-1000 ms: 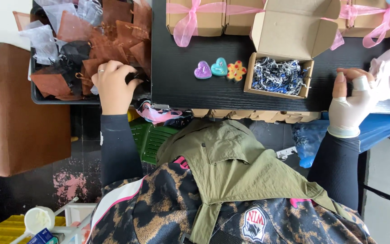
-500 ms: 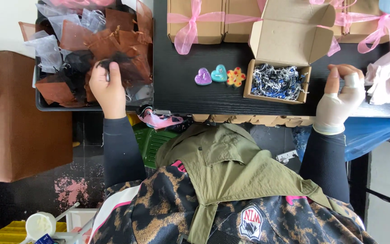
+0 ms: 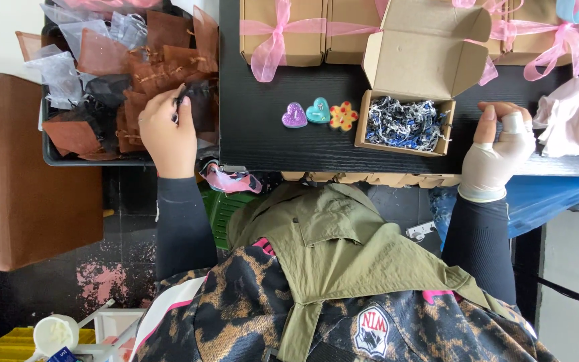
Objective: Packing small heart and flower shaped candles into a gift box with shredded paper and tying it with a pink ribbon.
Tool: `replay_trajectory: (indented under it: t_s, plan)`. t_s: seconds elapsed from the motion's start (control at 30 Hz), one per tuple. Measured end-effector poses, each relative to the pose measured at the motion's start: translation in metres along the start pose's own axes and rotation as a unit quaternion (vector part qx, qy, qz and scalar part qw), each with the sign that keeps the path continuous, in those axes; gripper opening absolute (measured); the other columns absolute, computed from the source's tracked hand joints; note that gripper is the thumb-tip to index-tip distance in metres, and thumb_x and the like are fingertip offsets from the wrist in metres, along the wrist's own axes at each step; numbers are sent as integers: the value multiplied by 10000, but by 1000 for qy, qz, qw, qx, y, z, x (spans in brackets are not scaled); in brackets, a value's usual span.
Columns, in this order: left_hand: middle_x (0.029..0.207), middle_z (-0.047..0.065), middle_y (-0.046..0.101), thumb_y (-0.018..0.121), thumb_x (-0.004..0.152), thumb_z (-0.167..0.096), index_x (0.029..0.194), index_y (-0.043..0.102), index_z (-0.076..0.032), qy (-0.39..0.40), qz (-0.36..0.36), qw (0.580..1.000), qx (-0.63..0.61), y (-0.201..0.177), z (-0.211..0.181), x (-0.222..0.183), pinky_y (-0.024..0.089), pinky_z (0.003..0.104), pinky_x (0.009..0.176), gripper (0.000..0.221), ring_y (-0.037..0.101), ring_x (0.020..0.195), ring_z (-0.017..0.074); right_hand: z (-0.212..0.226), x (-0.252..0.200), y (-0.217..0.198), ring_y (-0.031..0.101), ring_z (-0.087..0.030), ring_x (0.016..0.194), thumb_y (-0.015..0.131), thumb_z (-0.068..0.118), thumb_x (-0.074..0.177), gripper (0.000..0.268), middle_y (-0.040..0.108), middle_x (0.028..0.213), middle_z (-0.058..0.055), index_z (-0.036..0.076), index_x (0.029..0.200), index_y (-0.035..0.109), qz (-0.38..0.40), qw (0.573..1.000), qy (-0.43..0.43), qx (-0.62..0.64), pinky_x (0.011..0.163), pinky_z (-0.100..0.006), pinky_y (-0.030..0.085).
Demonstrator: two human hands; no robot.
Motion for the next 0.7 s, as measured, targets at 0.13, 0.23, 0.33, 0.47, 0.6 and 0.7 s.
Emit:
replay_trajectory:
  t_s: [0.13,0.23,0.33,0.47,0.6,0.7]
  plan:
    - [1120,94,710,743,1028,-113,1054,738,-47,12,-79,996,49,-27,-28,5,488,418,938,72,635,1037,307,-7,-3,0,623,-232,956,584,-9,1130,127,687,1059,-145,-53,1052,675,2,1000,4,-12,899,-335,498]
    - [1136,91,630,741,1063,-82,1092,661,0,-79,-129,965,-216,-40,-15,-2,518,349,942,119,632,1028,236,-10,-7,-2,626,-231,990,567,-21,1118,113,680,1080,-141,-51,1065,662,-11,1000,-9,-15,928,-347,498]
    - [1055,92,606,832,988,-14,998,632,12,-43,-112,972,-200,-51,-57,0,480,316,878,201,599,961,203,-9,-14,-8,605,-231,996,555,-16,1121,108,650,1120,-138,-39,1101,659,-46,999,-7,14,908,-340,495]
    - [934,48,599,939,790,-108,864,650,-61,-8,-4,965,-263,-32,-121,0,465,311,783,301,584,917,198,17,-21,-10,603,-244,1011,577,-9,1117,79,648,1108,-117,-1,1062,633,-58,996,-72,-1,916,-349,485]
    - [797,7,589,952,687,-237,790,670,-111,68,59,965,-245,-13,-178,-4,426,359,807,326,595,877,210,128,-14,6,577,-268,1006,685,5,993,113,611,1064,-59,104,1037,650,35,980,-194,-12,918,-402,471]
    - [734,-16,584,934,668,-325,784,673,-123,127,90,960,-232,-1,-207,-12,375,384,835,349,606,853,209,190,-14,26,551,-319,1023,776,200,818,272,560,1088,-88,135,1065,681,148,947,-282,29,935,-491,456]
Point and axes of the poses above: each hand's wrist, its own x-axis towards the middle knuckle, its own y-axis out of the palm, z = x × y, the point moved 9 cm from there along x, towards the middle knuckle
